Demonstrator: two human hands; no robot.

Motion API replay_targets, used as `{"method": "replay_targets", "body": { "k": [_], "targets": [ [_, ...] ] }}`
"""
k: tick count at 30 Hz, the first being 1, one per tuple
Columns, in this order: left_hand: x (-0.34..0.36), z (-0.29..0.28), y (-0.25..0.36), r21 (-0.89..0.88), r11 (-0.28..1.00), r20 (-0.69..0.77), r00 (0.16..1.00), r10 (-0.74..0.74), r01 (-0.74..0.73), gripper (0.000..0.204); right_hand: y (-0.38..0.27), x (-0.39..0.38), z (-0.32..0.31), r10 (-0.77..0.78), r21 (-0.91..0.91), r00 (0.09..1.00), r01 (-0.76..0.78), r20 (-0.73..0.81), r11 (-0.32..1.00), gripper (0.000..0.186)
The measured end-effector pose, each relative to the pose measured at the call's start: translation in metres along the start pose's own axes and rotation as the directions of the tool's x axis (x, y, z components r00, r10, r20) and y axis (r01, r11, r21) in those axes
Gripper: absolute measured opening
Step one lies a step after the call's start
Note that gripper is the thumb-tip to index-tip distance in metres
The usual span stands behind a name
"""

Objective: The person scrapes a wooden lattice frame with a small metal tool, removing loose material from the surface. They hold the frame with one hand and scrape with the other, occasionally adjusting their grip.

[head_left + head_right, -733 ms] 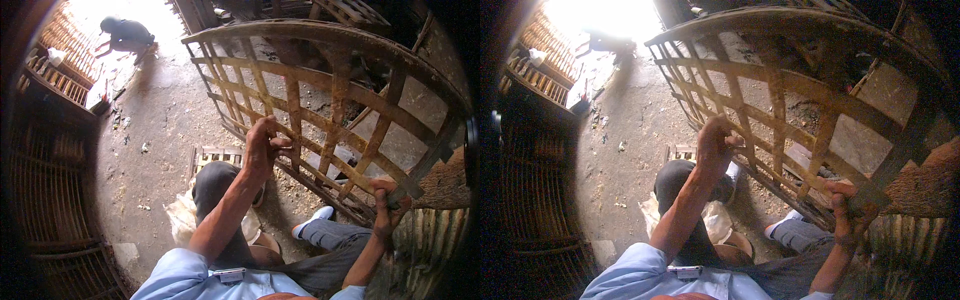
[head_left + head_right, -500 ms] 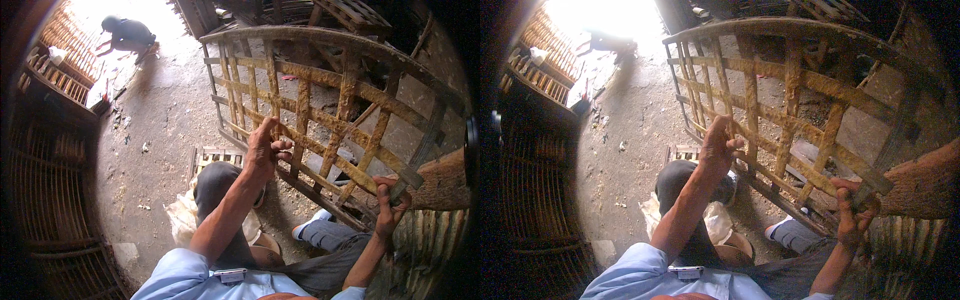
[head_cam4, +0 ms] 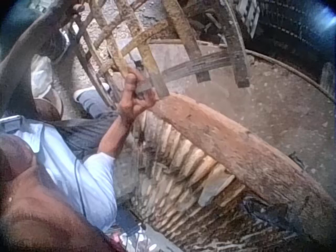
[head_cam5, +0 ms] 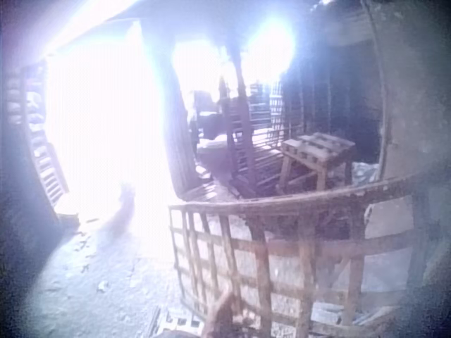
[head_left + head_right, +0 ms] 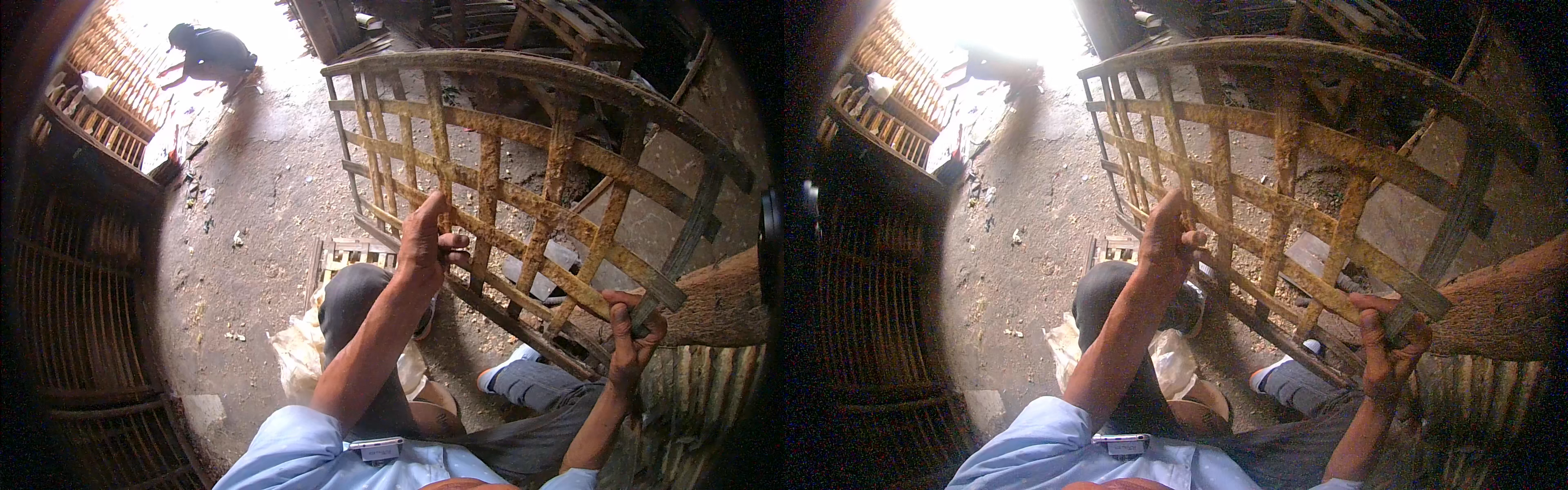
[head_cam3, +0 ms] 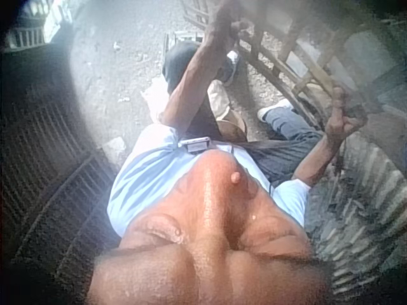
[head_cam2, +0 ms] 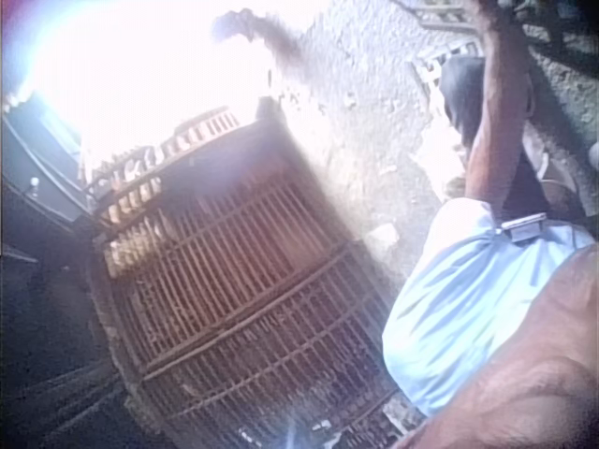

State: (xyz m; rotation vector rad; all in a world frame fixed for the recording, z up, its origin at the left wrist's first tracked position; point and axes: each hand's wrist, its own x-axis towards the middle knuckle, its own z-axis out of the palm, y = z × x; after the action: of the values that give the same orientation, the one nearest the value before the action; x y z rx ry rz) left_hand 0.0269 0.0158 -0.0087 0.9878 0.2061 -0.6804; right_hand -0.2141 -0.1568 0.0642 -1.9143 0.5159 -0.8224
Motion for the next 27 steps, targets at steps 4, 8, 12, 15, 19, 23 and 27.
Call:
{"method": "replay_targets", "body": {
  "k": [4, 8, 12, 15, 19, 23, 27],
  "targets": [
    [0.005, -0.01, -0.007, -0.016, 0.999, 0.107, 0.993, 0.044, -0.043, 0.04, 0.003, 0.001, 0.002, -0.041, 0.011, 0.999, 0.041, -0.004, 0.999, 0.014],
    [-0.005, -0.001, -0.009, -0.08, 0.996, 0.108, 0.993, 0.045, -0.036, 0.039, -0.001, -0.003, -0.002, 0.033, 0.063, 0.999, -0.034, 0.012, 0.997, 0.012],
    [-0.002, 0.0, -0.001, -0.137, 0.991, 0.246, 0.969, 0.033, 0.001, 0.022, 0.005, -0.002, 0.0, 0.042, 0.093, 0.994, -0.033, -0.097, 0.995, 0.012],
    [-0.004, 0.003, 0.005, 0.055, 0.997, 0.313, 0.949, 0.036, -0.056, 0.015, 0.016, 0.003, -0.008, 0.094, 0.133, 0.987, -0.076, -0.132, 0.988, 0.015],
    [-0.013, 0.012, 0.015, 0.207, 0.977, 0.2, 0.975, -0.091, 0.049, 0.029, 0.019, 0.008, -0.024, 0.103, 0.022, 0.989, -0.101, -0.103, 0.995, 0.017],
    [-0.018, 0.007, 0.022, 0.285, 0.958, 0.305, 0.947, -0.099, 0.008, 0.028, 0.015, 0.008, -0.021, 0.104, 0.017, 0.988, -0.103, -0.112, 0.995, 0.016],
    [-0.024, 0.008, 0.03, 0.304, 0.951, 0.357, 0.932, -0.059, -0.056, 0.026, 0.019, 0.008, -0.022, 0.115, 0.105, 0.982, -0.1, -0.15, 0.989, 0.018]
  ]
}}
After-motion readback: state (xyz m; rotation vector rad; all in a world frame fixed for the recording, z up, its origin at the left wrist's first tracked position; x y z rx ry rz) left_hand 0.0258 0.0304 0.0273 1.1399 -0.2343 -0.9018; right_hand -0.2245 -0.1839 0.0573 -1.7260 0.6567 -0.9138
